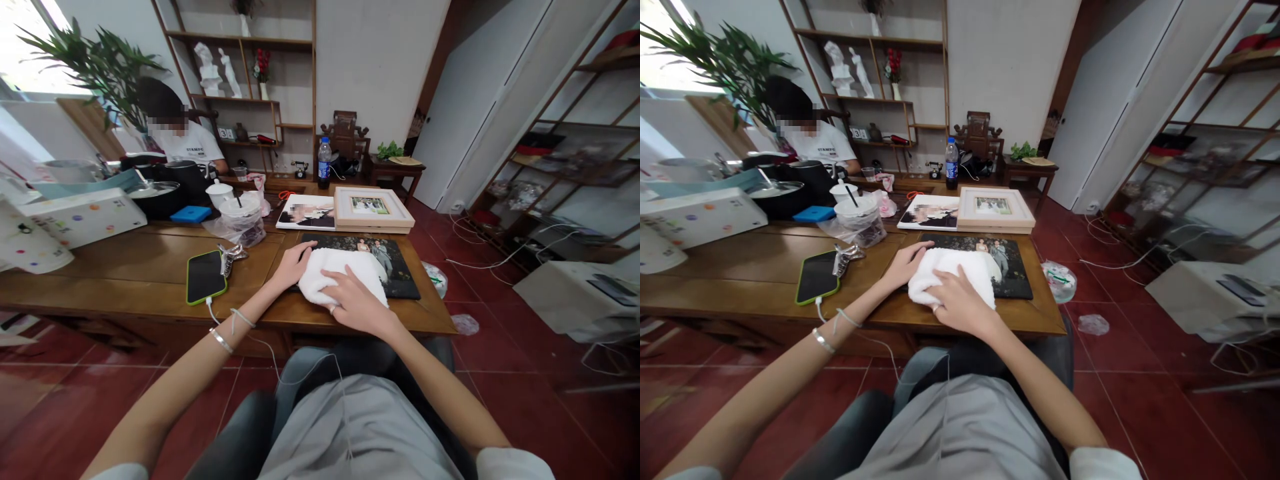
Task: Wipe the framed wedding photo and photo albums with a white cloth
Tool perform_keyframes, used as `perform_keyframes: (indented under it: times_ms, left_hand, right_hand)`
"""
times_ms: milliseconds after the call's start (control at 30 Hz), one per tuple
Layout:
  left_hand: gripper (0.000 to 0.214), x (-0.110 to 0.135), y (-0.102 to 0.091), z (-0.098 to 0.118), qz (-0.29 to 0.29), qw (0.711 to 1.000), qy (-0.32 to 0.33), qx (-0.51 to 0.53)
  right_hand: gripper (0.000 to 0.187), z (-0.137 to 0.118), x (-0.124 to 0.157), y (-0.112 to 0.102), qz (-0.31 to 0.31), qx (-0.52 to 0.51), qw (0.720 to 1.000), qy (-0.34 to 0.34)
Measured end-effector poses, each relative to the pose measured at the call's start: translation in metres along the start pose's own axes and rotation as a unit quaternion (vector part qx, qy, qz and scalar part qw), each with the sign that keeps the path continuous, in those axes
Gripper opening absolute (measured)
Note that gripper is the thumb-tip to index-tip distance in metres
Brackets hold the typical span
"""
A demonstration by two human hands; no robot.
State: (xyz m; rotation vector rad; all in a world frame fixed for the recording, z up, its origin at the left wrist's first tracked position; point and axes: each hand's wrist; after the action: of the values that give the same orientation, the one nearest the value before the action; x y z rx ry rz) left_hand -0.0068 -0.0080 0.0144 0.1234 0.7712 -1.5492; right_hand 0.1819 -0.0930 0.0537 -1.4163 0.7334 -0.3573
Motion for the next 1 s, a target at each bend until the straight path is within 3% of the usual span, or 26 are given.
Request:
perform_keyframes:
  times_ms: [200,400,633,733,833,1000]
  left_hand:
    - [0.033,0.001,0.0,-0.001,-0.004,1.0,-0.005,-0.023]
    - [0.03,0.003,0.001,-0.003,-0.039,0.996,0.031,-0.078]
    - [0.029,0.003,0.002,-0.006,-0.052,0.995,0.051,-0.071]
    - [0.028,0.002,0.002,-0.007,-0.053,0.995,0.054,-0.068]
    - [0.028,0.002,0.003,-0.008,-0.054,0.995,0.057,-0.069]
    - [0.028,0.003,0.003,-0.009,-0.053,0.994,0.059,-0.07]
  right_hand:
    - [0.033,0.012,0.018,-0.019,-0.051,-0.085,0.993,-0.065]
    - [0.025,0.027,0.05,-0.022,-0.093,-0.128,0.985,0.069]
    - [0.034,0.062,0.071,-0.027,-0.008,-0.091,0.979,0.183]
    - [0.038,0.09,0.062,-0.031,0.038,-0.059,0.967,0.244]
    - [0.037,0.114,0.039,-0.032,0.038,-0.048,0.958,0.28]
    - [0.042,0.118,-0.026,-0.03,0.0,-0.124,0.963,0.238]
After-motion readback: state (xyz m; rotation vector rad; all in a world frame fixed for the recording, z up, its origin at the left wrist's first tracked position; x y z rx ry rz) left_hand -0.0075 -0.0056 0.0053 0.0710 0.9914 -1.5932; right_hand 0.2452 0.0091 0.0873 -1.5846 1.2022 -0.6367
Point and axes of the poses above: each hand's wrist, its own x-axis away from the middle knuckle, its own y-axis out of the palm, z = x × y, and after that the axes turned 13 degrees about x, right-handed
